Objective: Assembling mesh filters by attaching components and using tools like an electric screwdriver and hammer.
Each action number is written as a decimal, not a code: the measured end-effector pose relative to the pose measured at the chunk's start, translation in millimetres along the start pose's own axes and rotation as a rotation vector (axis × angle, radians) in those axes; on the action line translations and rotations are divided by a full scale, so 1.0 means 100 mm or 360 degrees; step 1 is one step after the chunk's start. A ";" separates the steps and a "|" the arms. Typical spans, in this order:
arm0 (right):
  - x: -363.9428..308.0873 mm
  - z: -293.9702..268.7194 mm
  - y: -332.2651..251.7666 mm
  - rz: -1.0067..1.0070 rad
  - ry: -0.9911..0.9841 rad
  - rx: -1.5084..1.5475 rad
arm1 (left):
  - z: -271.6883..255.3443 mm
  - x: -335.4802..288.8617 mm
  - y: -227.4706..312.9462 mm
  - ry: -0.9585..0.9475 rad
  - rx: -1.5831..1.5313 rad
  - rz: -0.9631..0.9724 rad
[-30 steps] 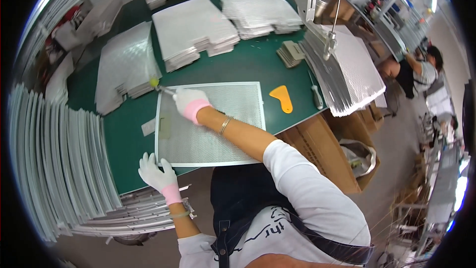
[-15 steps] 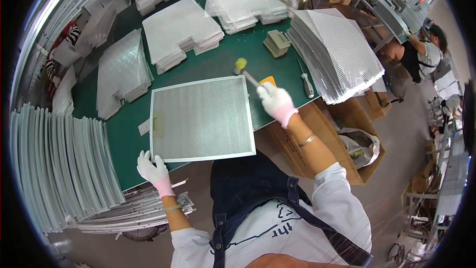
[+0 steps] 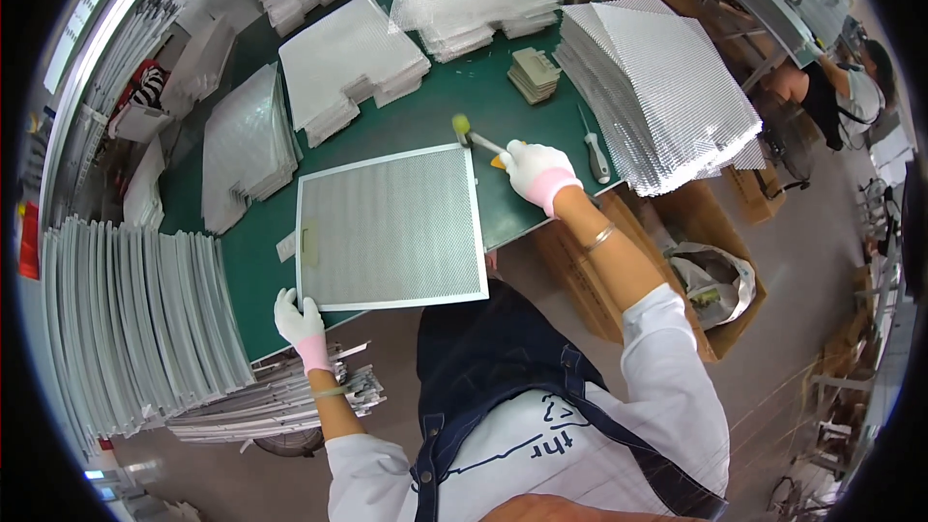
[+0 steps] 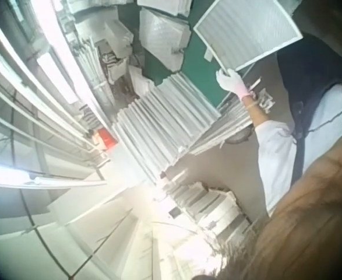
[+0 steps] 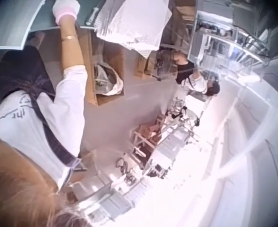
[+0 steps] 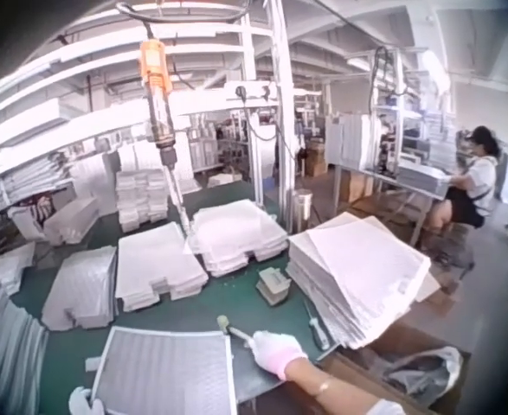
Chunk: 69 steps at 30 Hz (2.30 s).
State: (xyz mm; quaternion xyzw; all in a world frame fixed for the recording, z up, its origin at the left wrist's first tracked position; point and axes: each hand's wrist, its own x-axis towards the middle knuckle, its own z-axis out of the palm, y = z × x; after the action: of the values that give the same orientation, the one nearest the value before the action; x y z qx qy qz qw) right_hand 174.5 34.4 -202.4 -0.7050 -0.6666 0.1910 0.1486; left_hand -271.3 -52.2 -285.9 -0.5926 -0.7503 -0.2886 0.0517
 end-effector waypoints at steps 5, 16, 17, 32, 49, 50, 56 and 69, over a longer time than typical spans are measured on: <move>0.01 0.09 0.10 0.0086 0.0065 0.0206 | 0.01 0.14 0.04 -0.0096 -0.0010 -0.0105; -0.16 0.52 -0.31 0.0199 -0.0113 0.1201 | -0.10 0.14 0.19 -0.0332 -0.0267 -0.0454; -0.07 0.53 -0.32 0.0140 -0.0120 0.1206 | -0.11 0.10 0.19 -0.0331 -0.0274 -0.0444; -0.62 -0.20 0.32 -0.0234 -0.0170 0.0527 | -0.25 -0.82 0.30 -0.0284 -0.1216 -0.1108; -1.04 -0.13 0.57 -0.0212 0.0159 0.0306 | -0.15 -0.79 0.53 -0.0471 -0.1904 -0.1218; -1.00 -0.12 0.59 -0.0220 0.0318 0.0356 | -0.19 -0.77 0.59 -0.0472 -0.2105 -0.1283; -0.25 0.04 0.43 -0.0001 0.0586 -0.0404 | -0.70 -0.63 0.72 -0.0242 -0.1832 -0.0983; -0.74 0.03 -0.14 -0.1111 0.0943 0.0384 | -4.28 0.39 0.63 0.1536 -0.1118 0.0022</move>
State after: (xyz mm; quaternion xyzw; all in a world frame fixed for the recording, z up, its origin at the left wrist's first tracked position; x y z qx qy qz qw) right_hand 158.0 -38.6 -192.8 -0.4407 -0.7657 -0.0038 0.4685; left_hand -337.8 -221.7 108.4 -0.3809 -0.4978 -0.7558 0.1894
